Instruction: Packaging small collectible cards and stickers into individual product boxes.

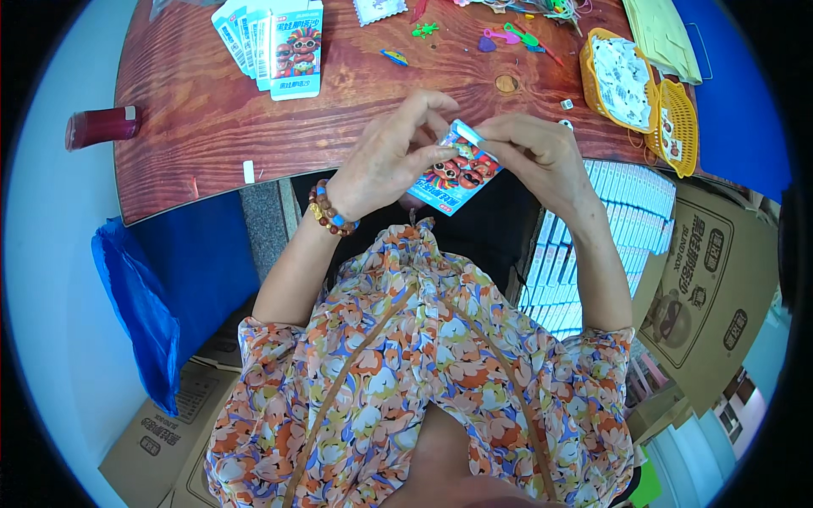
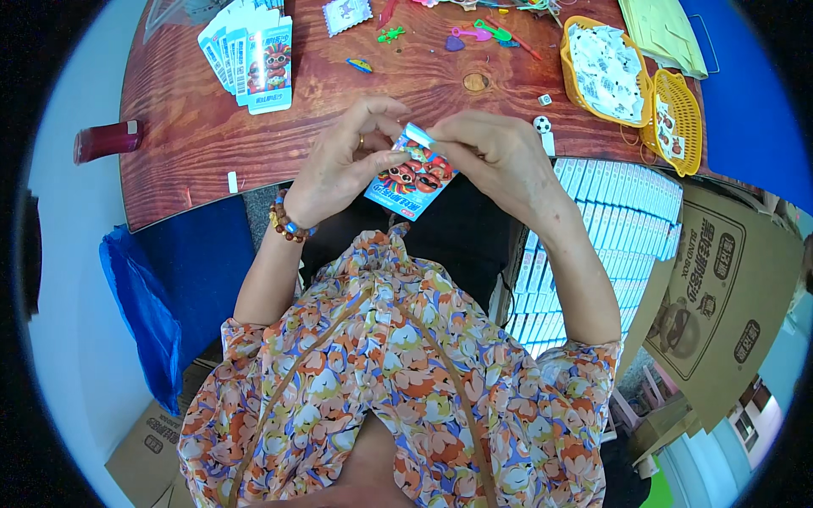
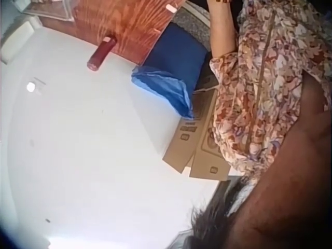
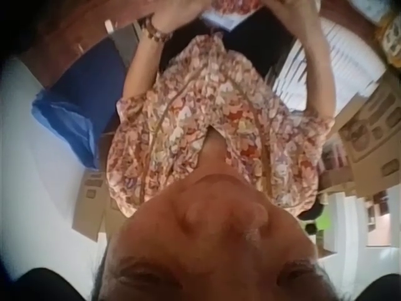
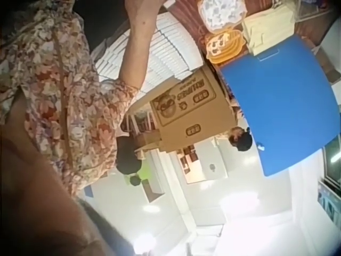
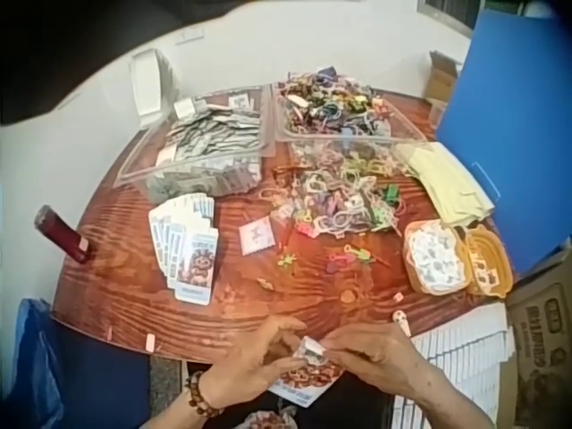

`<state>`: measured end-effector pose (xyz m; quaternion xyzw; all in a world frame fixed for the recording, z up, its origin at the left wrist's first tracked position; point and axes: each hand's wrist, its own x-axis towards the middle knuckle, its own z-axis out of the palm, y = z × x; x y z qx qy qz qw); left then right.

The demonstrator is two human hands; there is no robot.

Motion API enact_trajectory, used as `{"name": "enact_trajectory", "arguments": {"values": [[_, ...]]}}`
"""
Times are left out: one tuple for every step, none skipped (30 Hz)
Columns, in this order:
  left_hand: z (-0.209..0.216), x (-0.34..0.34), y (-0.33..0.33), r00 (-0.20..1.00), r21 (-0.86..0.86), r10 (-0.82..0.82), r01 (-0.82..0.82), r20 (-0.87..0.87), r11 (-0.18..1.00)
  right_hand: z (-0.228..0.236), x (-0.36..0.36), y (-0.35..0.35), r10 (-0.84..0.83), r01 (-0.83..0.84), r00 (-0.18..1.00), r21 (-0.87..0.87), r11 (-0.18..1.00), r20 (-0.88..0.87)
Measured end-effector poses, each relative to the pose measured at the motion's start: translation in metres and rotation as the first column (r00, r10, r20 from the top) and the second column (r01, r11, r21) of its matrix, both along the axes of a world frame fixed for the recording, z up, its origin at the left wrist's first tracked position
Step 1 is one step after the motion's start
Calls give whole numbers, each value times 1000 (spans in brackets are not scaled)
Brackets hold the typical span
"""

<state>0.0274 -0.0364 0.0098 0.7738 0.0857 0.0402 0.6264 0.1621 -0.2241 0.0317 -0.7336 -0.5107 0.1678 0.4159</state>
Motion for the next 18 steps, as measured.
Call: {"name": "enact_trajectory", "arguments": {"values": [[1, -1, -2, 1000, 46, -12, 11, 24, 999, 4, 0, 2, -24, 19, 998, -90, 996, -51], [2, -1, -2, 999, 92, -25, 21, 48, 996, 5, 0, 3, -53, 34, 994, -180, 983, -100], [1, -1, -1, 999, 93, -26, 21, 48, 995, 4, 0, 4, -53, 35, 994, -178, 983, -99], [-1, -2, 0, 999, 44, -20, 19, 27, 999, 2, -1, 4, -46, 31, 992, -134, 991, -117], [-2, -3, 1, 1000, -5, -16, 16, 5, 1000, -1, -1, 4, -39, 27, 990, -89, 996, -134], [-2, -3, 1, 1000, -6, -16, 16, 4, 1000, -2, -1, 4, -39, 27, 990, -90, 996, -134], [-2, -2, 1, 1000, 6, -23, 23, 3, 1000, -3, -2, 3, -45, 36, 993, -94, 995, -106], [-1, -2, 1, 1000, 18, -29, 29, 1, 999, -4, -2, 2, -52, 44, 996, -97, 994, -77], [-1, -2, 0, 1000, 16, -29, 29, 0, 999, -5, -4, 2, -51, 44, 996, -99, 994, -78], [1, -1, -1, 1000, 28, -17, 17, 1, 999, -6, -7, 1, -68, 65, 997, -75, 995, -39], [1, -1, -2, 1000, 39, -6, 6, 3, 999, -6, -9, 0, -85, 85, 996, -51, 995, 1], [1, -1, -2, 1000, 40, -4, 4, 1, 999, -5, -10, 1, -83, 83, 997, -50, 995, -1], [0, -2, -2, 1000, 31, 0, -1, 18, 1000, -3, -10, 1, -70, 71, 997, -32, 997, 29], [-1, -2, -2, 999, 22, 4, -5, 36, 1000, -2, -12, 1, -57, 58, 997, -14, 998, 60], [-1, -2, -3, 999, 21, 2, -3, 37, 1000, -1, -13, 0, -59, 60, 996, -15, 998, 61], [0, -2, -4, 999, 16, 10, -11, 34, 1000, -2, -16, 0, -91, 90, 988, 15, 996, 122], [0, -2, -5, 999, 11, 19, -19, 31, 1000, -2, -19, -1, -123, 117, 976, 47, 992, 180], [-1, -3, -6, 999, 12, 22, -22, 30, 1000, -3, -22, -1, -121, 114, 976, 48, 992, 179]]}}
